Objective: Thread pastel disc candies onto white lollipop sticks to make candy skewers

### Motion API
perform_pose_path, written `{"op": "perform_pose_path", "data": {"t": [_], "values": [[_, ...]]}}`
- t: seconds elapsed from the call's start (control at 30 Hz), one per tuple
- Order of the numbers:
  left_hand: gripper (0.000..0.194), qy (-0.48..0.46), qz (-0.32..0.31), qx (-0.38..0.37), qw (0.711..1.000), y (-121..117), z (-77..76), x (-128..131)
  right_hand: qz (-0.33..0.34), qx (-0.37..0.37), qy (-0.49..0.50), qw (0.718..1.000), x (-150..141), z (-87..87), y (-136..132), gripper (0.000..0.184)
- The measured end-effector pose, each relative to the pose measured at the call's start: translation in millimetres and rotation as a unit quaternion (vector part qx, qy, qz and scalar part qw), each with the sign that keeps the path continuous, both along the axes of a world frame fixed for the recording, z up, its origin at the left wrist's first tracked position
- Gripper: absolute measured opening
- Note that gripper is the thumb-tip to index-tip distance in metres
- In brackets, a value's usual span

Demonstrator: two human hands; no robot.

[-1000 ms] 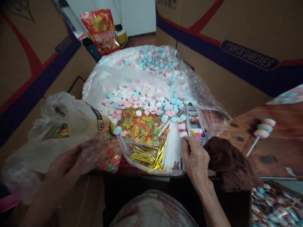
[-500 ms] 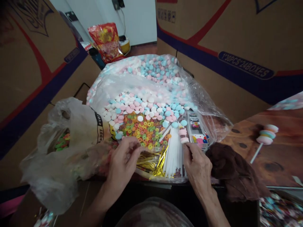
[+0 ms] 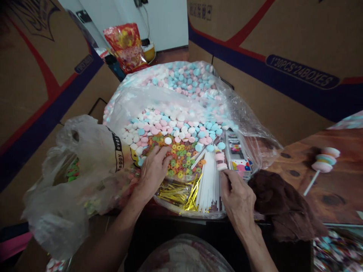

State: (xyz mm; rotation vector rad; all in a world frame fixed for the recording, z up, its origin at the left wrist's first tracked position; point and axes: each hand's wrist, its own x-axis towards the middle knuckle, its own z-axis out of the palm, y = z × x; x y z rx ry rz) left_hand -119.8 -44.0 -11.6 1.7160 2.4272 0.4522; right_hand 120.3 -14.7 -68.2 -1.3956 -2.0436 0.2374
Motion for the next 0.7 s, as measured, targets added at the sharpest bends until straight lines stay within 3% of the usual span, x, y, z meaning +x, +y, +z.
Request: {"op": "perform_pose_path", "data": {"t": [0.2, 0.47, 0.6, 0.7], "values": [[0.014, 0.05, 0.016, -0.026, 0.998, -13.0, -3.8, 10.5, -0.003, 0.052, -0.019, 0.998, 0.0, 2.2, -1.2, 0.04], [0.014, 0.044, 0.01, 0.026, 0.999, -9.8, -8.5, 12.1, -0.014, 0.063, -0.05, 0.997, 2.1, -0.2, -1.2, 0.043], [0.02, -0.011, -0.002, 0.097, 0.995, -9.5, -5.5, 11.2, -0.011, 0.065, -0.043, 0.997, 0.1, 2.4, -1.3, 0.047], [0.019, -0.084, -0.017, 0.208, 0.974, -33.6, 7.1, 13.6, -0.009, 0.067, -0.051, 0.996, -1.7, 5.6, -0.8, 0.049]]}}
